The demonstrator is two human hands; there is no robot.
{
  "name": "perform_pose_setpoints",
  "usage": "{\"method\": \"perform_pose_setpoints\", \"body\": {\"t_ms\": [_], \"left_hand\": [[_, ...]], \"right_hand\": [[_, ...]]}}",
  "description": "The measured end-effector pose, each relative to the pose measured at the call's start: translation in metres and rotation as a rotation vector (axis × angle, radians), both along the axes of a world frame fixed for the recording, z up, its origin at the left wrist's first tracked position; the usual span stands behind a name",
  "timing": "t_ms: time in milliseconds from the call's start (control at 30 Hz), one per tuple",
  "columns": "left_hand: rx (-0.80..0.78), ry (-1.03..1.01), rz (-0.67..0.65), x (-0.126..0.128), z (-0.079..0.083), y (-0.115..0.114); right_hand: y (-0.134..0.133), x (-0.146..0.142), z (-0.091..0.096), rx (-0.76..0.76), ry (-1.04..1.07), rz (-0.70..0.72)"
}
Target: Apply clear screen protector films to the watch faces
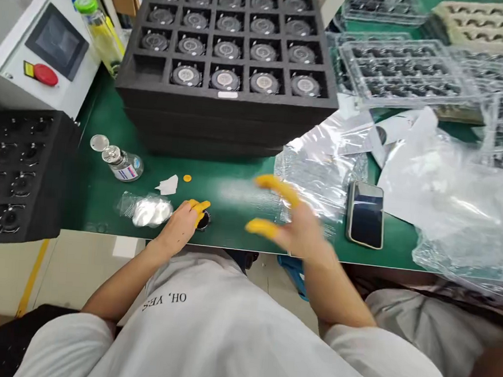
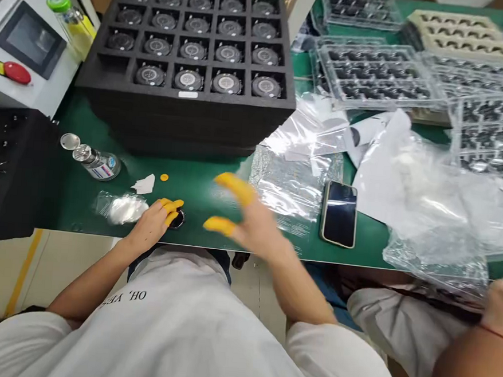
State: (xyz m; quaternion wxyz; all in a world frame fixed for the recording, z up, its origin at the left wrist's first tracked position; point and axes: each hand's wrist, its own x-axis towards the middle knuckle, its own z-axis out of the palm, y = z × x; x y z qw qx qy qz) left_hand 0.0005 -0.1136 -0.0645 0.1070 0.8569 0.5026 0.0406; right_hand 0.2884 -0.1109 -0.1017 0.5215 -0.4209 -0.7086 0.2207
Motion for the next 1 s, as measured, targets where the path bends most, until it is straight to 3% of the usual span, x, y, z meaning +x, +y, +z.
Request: {"method": "perform_pose_setpoints", "body": {"t_ms": [67,167,300,400,467,567,667,767,867,1000], "left_hand": [[-0.018,-0.05,-0.013,-0.002,0.009,-0.001],[0.06,-0.21,0.095,-0.025,0.029,0.0],[0.263,-0.315,0.478,-0.092,0.047,0.012],[0.296,-0.078,0.64,-0.133,0.047,0.019],[0.368,0.041,0.634,-0.139,0.044,0.021],[0.44,0.038,0.504,-0.114,0.037,0.029],[0.309,-0.006,0.364,-0.073,0.026,0.047],[0.223,0.008,0.327,-0.046,0.023,0.061],[0.266,0.014,0.325,-0.051,0.036,0.053],[0.188,0.157,0.268,-0.084,0.056,0.009]], "right_hand": [[-0.024,-0.06,-0.004,-0.168,-0.13,0.303],[-0.021,-0.117,-0.019,-0.285,-0.191,0.383],[-0.012,-0.133,-0.033,-0.34,-0.208,0.285],[-0.019,-0.133,-0.034,-0.354,-0.21,0.222],[-0.024,-0.137,-0.034,-0.35,-0.201,0.195],[-0.026,-0.144,-0.035,-0.356,-0.194,0.156],[-0.025,-0.148,-0.033,-0.365,-0.194,0.15],[-0.025,-0.148,-0.031,-0.367,-0.194,0.159],[-0.026,-0.146,-0.032,-0.373,-0.176,0.161],[-0.029,-0.142,-0.038,-0.38,-0.055,0.109]]}}
